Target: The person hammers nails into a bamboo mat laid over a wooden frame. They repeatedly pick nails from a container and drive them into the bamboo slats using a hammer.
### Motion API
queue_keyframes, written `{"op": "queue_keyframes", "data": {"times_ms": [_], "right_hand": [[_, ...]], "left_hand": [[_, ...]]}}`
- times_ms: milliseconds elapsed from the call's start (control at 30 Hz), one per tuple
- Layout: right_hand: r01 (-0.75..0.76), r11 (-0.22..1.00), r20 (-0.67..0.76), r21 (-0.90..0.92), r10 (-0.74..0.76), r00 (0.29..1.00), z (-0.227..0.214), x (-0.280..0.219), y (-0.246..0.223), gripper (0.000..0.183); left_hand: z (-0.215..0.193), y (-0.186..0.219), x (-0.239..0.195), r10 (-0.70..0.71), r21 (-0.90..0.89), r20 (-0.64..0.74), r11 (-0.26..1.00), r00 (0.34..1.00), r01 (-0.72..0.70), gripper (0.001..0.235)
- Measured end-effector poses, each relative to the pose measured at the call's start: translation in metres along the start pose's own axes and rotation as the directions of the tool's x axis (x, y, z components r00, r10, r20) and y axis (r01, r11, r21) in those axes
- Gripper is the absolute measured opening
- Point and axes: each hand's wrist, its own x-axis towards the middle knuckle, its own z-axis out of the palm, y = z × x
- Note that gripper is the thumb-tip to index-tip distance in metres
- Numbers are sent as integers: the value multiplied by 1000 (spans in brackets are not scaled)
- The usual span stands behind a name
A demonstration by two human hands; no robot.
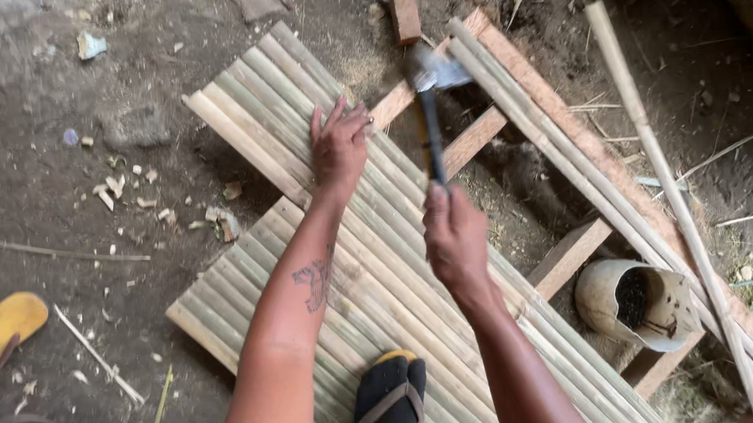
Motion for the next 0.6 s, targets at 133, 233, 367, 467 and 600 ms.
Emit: {"op": "queue_keyframes", "data": {"times_ms": [133,233,367,467,600], "right_hand": [[335,841,-247,425,-248,937,5,-17,24,48],[311,937,-74,-162,-326,943,27,15,30,46],[128,948,20,-292,-128,992,28,17,16,45],[172,964,-25,203,-171,985,-3,-8,-4,43],[453,766,-230,456,-390,892,4,-14,-24,42]], "left_hand": [[5,-12,1,8,-44,-52,999,999,-11,76],[11,-11,-3,-12,-11,-41,1000,999,11,88],[6,-15,-13,104,59,-117,994,988,-98,86],[7,-9,-6,65,32,-114,998,991,-61,84],[7,-10,-10,64,-10,-106,998,992,-65,77]]}}
